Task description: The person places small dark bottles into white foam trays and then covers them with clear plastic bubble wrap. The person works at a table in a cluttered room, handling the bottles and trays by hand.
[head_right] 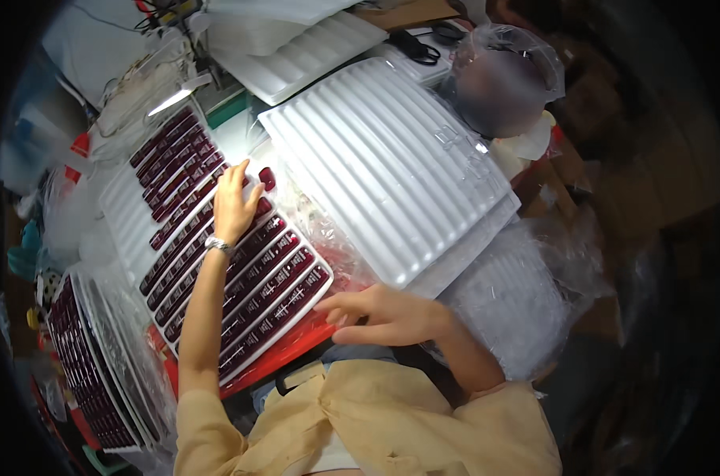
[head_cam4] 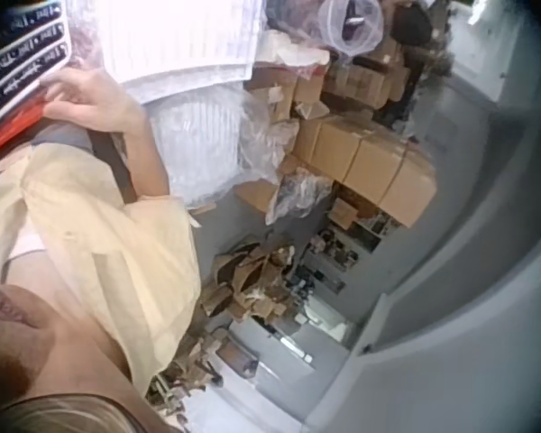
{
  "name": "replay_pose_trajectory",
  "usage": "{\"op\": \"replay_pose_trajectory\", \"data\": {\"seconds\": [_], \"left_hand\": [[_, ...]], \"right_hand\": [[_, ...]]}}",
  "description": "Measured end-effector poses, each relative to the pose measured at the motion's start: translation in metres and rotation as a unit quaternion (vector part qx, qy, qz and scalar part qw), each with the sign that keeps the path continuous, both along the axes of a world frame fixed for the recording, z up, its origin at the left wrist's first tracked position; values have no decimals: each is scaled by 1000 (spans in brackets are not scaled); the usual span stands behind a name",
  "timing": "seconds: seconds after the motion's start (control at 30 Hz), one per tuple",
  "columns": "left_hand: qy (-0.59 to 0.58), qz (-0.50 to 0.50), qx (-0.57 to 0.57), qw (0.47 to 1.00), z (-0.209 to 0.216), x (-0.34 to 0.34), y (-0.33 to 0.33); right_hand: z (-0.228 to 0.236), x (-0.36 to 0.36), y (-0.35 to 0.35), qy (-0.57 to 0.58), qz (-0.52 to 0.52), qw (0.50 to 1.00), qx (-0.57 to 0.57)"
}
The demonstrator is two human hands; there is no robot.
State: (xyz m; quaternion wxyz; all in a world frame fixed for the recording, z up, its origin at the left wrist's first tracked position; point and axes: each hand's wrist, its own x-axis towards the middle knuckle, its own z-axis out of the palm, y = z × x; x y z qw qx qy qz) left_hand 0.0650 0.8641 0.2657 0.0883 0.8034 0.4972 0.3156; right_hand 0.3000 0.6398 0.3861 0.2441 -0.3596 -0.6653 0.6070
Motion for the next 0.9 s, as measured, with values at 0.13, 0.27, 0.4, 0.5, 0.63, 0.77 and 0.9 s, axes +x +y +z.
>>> {"op": "replay_pose_trajectory", "data": {"seconds": [0.13,0.27,0.4,0.5,0.63,0.77,0.9], "left_hand": [[168,60,69,982,-19,34,13],[113,4,-4,994,-7,44,8],[-215,10,-112,970,-22,22,22],[-473,-9,-233,850,-12,-1,9],[-569,-8,-329,754,23,-5,-29],[-630,-99,-428,640,25,-8,-46],[-599,-140,-395,683,51,28,-76]], "right_hand": [[26,88,48,-1,-372,918,134],[-32,181,106,-448,-411,692,389],[-36,181,120,-473,-332,729,368],[-38,177,122,-451,-326,734,390],[-45,188,137,-384,-423,724,387],[-23,158,160,-51,-562,808,168],[-8,57,151,88,-390,916,33]]}}
